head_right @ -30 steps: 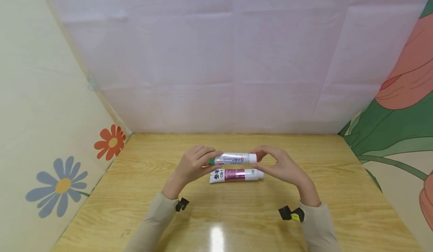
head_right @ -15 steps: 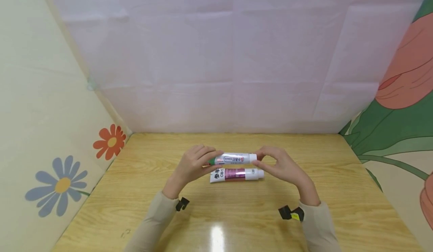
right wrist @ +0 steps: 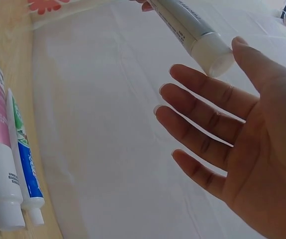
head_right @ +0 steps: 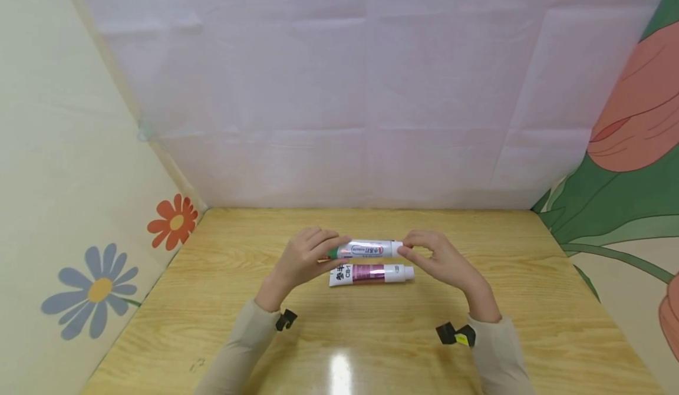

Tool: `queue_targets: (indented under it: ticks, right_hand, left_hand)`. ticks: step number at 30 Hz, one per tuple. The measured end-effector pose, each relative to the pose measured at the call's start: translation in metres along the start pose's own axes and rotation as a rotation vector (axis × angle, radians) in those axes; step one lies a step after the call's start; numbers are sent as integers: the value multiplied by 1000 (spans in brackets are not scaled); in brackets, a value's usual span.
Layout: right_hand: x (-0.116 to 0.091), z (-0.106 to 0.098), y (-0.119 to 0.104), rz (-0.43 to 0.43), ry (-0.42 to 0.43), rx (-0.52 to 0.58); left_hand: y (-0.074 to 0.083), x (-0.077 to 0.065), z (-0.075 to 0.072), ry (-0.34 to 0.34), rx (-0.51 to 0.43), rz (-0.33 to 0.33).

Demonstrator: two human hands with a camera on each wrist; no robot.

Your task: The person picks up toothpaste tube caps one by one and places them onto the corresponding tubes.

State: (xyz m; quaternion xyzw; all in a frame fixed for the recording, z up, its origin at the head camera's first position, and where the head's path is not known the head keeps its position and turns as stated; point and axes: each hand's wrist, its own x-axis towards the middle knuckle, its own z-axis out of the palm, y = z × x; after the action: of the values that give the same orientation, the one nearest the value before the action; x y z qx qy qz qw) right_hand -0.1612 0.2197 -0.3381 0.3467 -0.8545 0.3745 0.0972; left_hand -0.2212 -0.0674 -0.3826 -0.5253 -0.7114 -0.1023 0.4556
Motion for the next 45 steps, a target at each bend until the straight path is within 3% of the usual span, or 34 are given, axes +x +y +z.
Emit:
queue_targets:
  ticks: [5,10,20,45]
  right_hand:
    - [-3,3,13,4,11,-12]
    - [-6,8,28,66,11,-28]
    - [-2,1,2,18,29,2]
    - [-2,0,4,-21,26,-8]
  left_hand:
    - [0,1,-1,-2,-6,-10]
    - [-1,0,-1,-5,-4,-14]
    - [0,-1,-2,-10,5,-18]
    - [1,-1,-1,-19,3,-16]
